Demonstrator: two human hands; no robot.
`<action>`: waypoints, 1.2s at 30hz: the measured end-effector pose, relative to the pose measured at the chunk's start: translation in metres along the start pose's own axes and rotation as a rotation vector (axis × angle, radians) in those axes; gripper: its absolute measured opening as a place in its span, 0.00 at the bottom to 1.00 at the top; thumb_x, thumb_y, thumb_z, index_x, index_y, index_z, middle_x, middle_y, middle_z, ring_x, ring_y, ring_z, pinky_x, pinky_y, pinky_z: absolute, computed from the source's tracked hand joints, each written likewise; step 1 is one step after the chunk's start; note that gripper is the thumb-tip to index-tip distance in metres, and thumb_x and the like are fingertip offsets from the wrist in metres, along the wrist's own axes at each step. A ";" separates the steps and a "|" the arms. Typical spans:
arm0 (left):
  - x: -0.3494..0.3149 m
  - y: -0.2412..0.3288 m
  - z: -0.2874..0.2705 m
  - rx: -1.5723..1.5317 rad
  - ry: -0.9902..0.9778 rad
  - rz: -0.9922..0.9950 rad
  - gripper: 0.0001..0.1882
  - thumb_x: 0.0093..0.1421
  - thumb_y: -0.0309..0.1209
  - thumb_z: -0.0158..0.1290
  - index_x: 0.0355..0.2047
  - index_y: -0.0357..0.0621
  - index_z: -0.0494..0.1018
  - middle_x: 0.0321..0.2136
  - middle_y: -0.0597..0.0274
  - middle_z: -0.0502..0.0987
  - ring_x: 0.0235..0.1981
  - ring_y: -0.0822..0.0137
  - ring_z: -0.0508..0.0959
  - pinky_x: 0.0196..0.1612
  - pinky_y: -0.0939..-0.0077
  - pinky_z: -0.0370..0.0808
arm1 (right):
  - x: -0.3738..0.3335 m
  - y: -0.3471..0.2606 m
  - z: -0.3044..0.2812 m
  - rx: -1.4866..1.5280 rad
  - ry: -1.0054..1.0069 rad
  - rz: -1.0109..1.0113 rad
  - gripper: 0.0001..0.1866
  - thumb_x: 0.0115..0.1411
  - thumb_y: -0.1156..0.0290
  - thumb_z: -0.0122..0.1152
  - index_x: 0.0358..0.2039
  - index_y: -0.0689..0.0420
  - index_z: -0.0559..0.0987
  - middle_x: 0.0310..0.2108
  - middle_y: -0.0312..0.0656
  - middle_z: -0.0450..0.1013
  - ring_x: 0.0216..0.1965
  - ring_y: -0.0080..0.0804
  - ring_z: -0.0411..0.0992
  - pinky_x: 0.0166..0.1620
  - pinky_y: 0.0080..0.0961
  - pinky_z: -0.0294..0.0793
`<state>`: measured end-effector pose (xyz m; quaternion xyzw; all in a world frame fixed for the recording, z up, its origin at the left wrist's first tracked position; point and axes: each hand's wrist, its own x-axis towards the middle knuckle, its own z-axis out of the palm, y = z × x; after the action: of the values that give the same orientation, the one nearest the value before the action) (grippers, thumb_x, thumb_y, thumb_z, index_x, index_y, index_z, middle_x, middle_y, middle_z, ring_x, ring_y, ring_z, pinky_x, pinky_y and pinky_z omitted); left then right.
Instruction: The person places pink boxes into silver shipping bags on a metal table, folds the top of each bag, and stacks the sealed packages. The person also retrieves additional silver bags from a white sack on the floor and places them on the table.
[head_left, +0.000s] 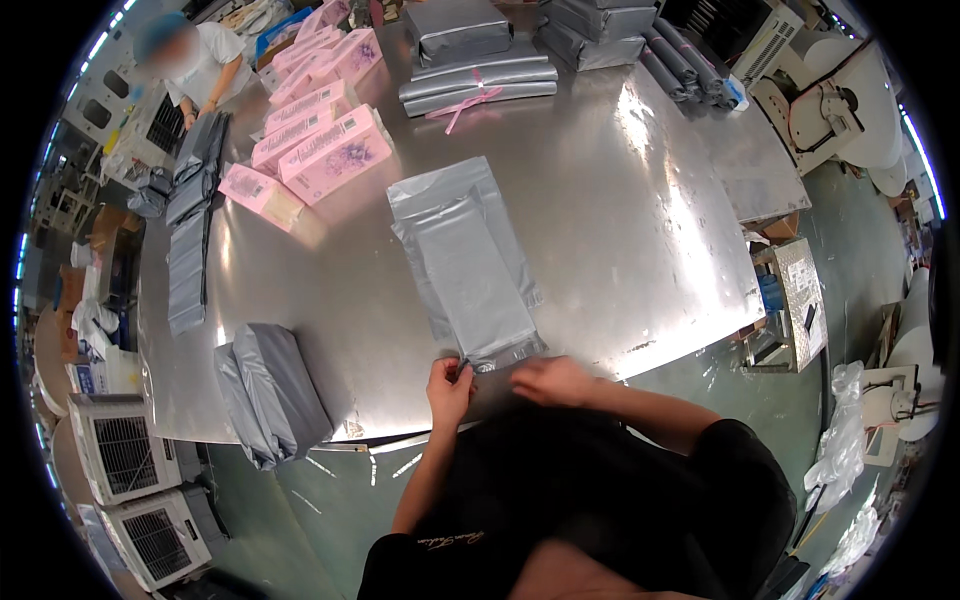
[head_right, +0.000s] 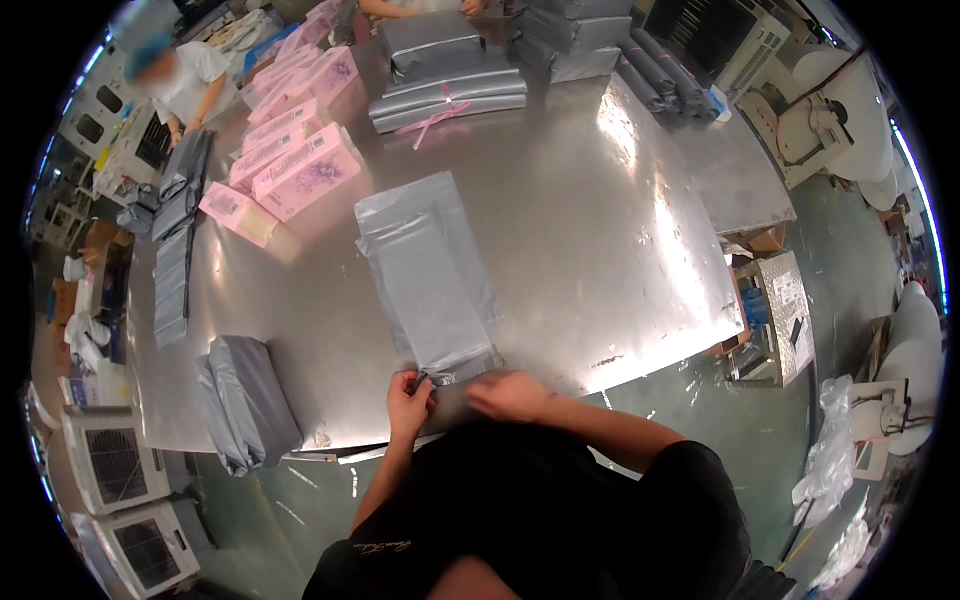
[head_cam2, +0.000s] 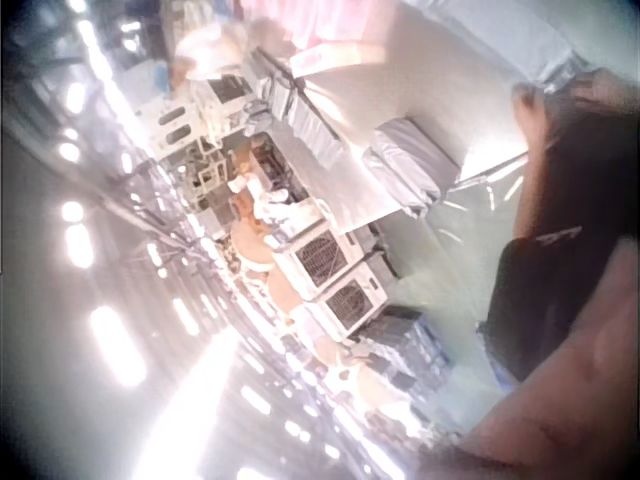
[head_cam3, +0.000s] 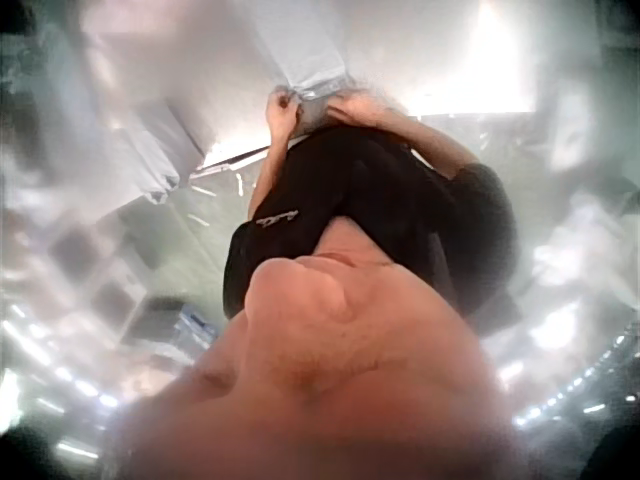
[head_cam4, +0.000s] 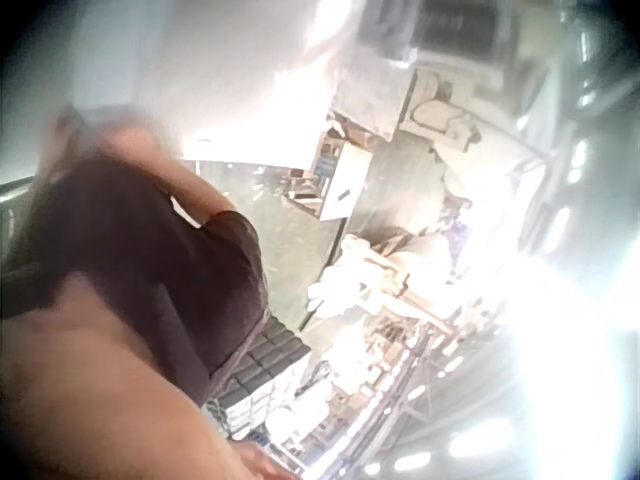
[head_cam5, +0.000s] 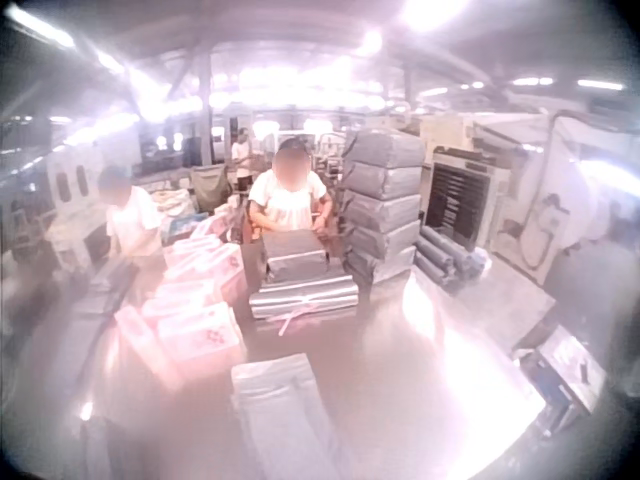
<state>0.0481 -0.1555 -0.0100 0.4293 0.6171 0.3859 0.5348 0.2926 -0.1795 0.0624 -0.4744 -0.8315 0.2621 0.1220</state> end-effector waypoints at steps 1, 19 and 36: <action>0.001 -0.005 -0.001 0.125 0.006 0.072 0.08 0.63 0.26 0.60 0.37 0.36 0.72 0.23 0.60 0.79 0.20 0.73 0.77 0.25 0.75 0.73 | 0.019 -0.007 0.009 -0.117 -0.072 -0.242 0.10 0.62 0.63 0.62 0.41 0.52 0.79 0.32 0.45 0.79 0.33 0.49 0.80 0.36 0.41 0.79; -0.015 -0.017 -0.028 -0.392 -0.200 -0.252 0.13 0.68 0.22 0.47 0.48 0.37 0.78 0.31 0.59 0.83 0.29 0.70 0.80 0.30 0.78 0.77 | 0.064 -0.019 0.074 0.009 0.263 -0.163 0.08 0.62 0.64 0.65 0.41 0.49 0.81 0.39 0.36 0.75 0.35 0.40 0.78 0.35 0.38 0.81; 0.016 0.098 -0.068 1.315 -0.333 1.511 0.20 0.57 0.28 0.55 0.52 0.48 0.79 0.59 0.65 0.75 0.62 0.62 0.72 0.68 0.55 0.67 | -0.004 0.070 -0.100 -0.725 0.238 -0.589 0.31 0.52 0.69 0.60 0.60 0.46 0.75 0.54 0.30 0.75 0.45 0.30 0.71 0.47 0.30 0.72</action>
<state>-0.0088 -0.1093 0.0853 0.9645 0.1919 0.1423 -0.1124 0.3904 -0.1223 0.1077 -0.2572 -0.9486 -0.1464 0.1122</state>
